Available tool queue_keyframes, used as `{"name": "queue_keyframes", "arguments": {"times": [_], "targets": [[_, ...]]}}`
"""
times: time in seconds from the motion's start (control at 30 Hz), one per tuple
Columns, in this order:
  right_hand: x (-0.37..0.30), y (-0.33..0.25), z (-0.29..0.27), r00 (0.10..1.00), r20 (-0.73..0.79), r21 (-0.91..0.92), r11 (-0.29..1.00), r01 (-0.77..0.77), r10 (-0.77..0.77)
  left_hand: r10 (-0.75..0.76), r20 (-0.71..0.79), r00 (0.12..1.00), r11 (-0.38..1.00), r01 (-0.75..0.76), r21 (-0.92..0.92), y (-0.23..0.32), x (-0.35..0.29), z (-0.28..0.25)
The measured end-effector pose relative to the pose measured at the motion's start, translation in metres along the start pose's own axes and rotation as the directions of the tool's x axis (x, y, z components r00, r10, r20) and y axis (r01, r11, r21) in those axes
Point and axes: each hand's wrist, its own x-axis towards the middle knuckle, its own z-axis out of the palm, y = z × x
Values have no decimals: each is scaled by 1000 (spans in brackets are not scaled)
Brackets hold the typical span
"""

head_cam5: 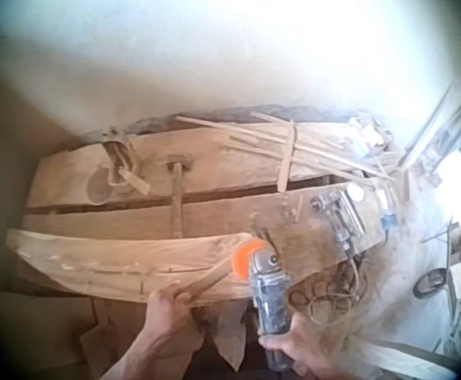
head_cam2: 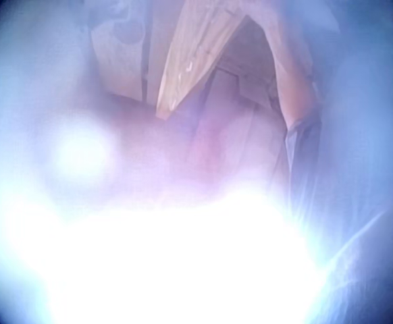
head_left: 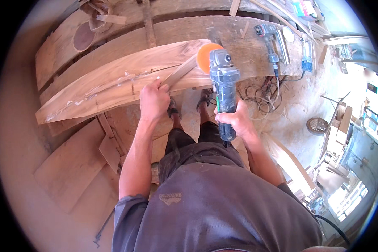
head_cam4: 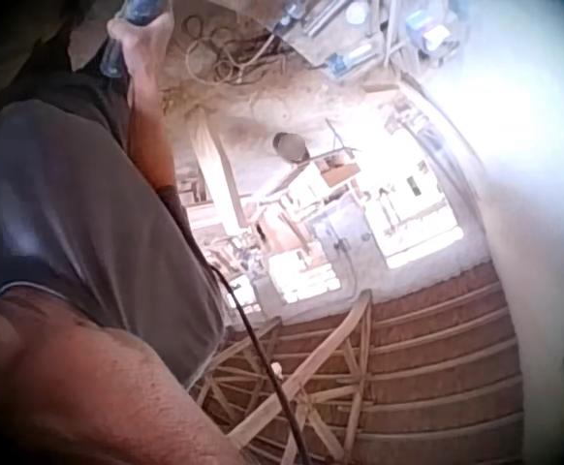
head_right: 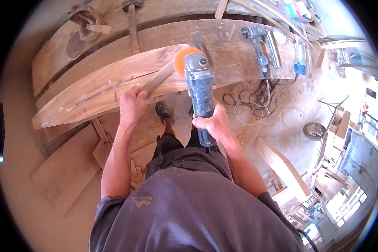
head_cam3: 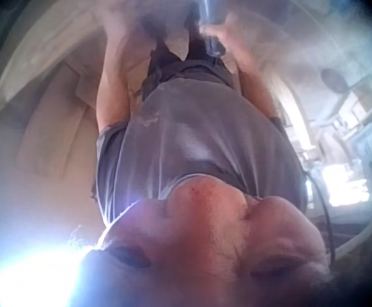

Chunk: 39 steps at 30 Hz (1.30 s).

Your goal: The person assembles wooden parts by hammering a small strip into a groove on a curved wooden piece, then uses a power sander to smooth the strip. The person repeatedly checks fit and alignment, removes and reinserts the strip, and continues sanding and hammering to secure it.

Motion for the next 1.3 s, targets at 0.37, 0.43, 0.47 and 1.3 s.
{"name": "queue_keyframes", "arguments": {"times": [0.37, 0.43, 0.47, 1.3], "targets": [[-3, 14, 9, 1000, 7, 28, 999, 28, -29, -36, 24, 999, 999, 36, -25, 3, -1, 0], [1, 6, -4, 1000, -28, 72, 997, 8, -6, -19, 14, 1000, 1000, 19, 2, 3, -1, -1], [2, 6, -8, 999, -47, 103, 994, 28, -23, -12, 9, 1000, 1000, 12, 15, 3, -1, -1], [-5, 28, 16, 996, 22, -181, 980, 86, -83, 1, 94, 996, 999, 3, -41, 4, 7, -10]]}}
